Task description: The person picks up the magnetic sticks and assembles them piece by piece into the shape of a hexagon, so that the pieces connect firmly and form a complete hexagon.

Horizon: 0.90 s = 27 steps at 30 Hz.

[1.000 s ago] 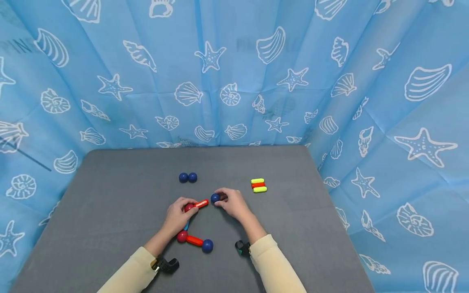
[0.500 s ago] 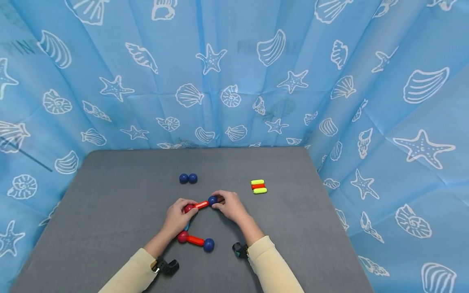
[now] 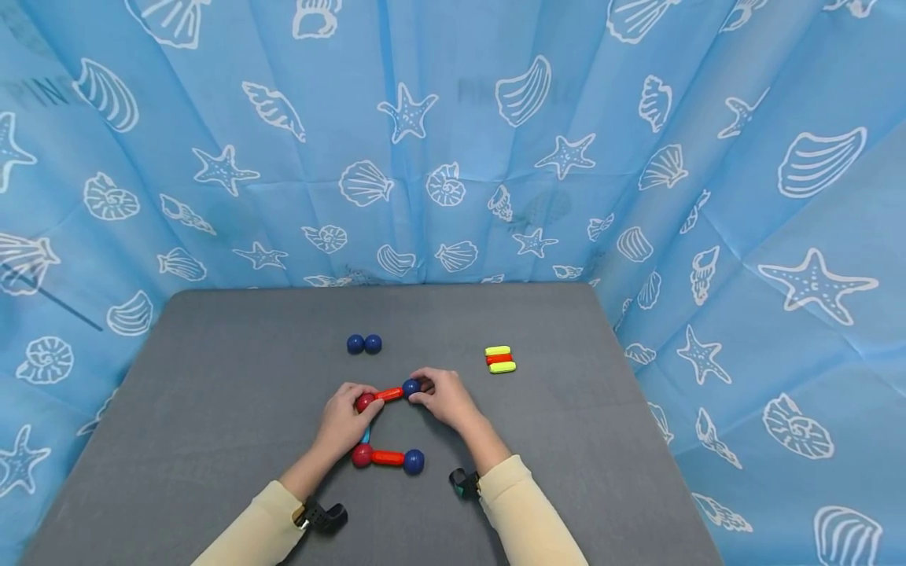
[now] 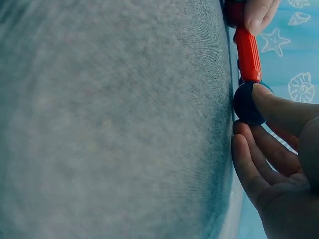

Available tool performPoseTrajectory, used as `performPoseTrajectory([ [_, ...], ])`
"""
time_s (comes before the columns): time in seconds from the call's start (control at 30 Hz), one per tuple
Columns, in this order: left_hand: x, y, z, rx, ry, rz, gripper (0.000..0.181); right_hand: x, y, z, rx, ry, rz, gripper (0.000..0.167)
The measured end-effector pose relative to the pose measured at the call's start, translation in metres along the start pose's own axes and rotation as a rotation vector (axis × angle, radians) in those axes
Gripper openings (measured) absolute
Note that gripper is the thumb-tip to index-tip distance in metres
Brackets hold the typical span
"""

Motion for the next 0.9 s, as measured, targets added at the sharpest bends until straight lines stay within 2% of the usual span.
performPoseTrajectory([
  [0.3,-0.004,0.006,-0.001,-0.026,-0.065,0.085,0.020,-0.008,0.003,-0.004,0.003,0.055,0.029,0.033],
  [0.57,-0.002,0.012,-0.002,0.052,-0.039,0.068,0.023,-0.011,0.005,-0.005,-0.011,0.048,0.067,0.032],
  [0.9,-0.002,0.014,-0.001,0.063,-0.017,0.096,0.028,-0.011,0.006,-0.004,0.015,0.049,0.091,0.033],
])
Point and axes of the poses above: each hand's wrist, its own x-axis away from the middle knuckle, its own y-axis out of the back of the hand, z = x × y, the point moved 3 cm from there along -x, towards the middle knuckle, and after that the axes turned 5 degrees about z, right-handed, at the moved point
